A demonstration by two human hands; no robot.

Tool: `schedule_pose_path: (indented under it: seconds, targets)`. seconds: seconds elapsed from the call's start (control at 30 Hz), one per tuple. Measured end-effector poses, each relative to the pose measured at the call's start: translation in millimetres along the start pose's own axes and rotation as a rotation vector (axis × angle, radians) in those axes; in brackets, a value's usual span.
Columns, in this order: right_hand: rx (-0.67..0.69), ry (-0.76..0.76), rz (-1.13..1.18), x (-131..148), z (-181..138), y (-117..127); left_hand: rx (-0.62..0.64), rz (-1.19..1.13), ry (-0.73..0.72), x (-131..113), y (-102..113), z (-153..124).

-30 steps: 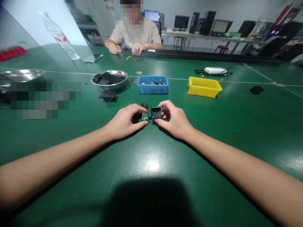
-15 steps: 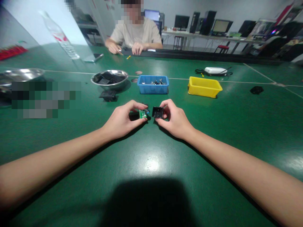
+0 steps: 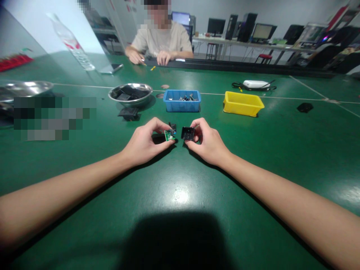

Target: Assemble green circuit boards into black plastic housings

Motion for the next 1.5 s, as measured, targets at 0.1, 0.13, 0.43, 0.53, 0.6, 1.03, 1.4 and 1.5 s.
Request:
schedule_pose_path:
  seconds: [0.1, 0.13, 0.43, 0.53, 0.6, 1.03, 1.4, 1.5]
  targets:
    - [-0.001, 0.008, -0.002, 0, 0, 0, -0.011, 0.003, -0.008, 0, 0, 0]
    - [-0.001, 0.012, -0.001, 0, 0, 0, -0.012, 0.008, -0.006, 0, 0, 0]
    - [0.009, 0.008, 0.0, -1, 0, 0, 0.0, -0.022, -0.031, -3, 0, 0]
    - [0.009, -0.011, 0.007, 1, 0, 0, 0.021, -0.013, -0.035, -3, 0, 1]
    - [0.01, -0.02, 0.012, 2, 0, 0, 0.027, 0.016, -0.05, -3, 0, 1]
    - [0.005, 0.035, -0.157, 2, 1, -2, 0.073, 0.149, -0.052, 4, -5, 3]
    - [0.038, 0.041, -0.416, -7, 2, -3, 0.15, 0.207, -0.015, 8, -9, 3]
    - [0.05, 0.03, -0.408, -7, 2, -3, 0.154, 0.202, -0.019, 5, -7, 1]
Point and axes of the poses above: each hand's wrist, its own z-axis towards the middle knuckle, its own y-axis out of the back of the hand, x = y × z, the point moved 1 cm from there along z, towards the middle knuckle, and after that the axes turned 15 degrees about z, right-handed, at the moved point
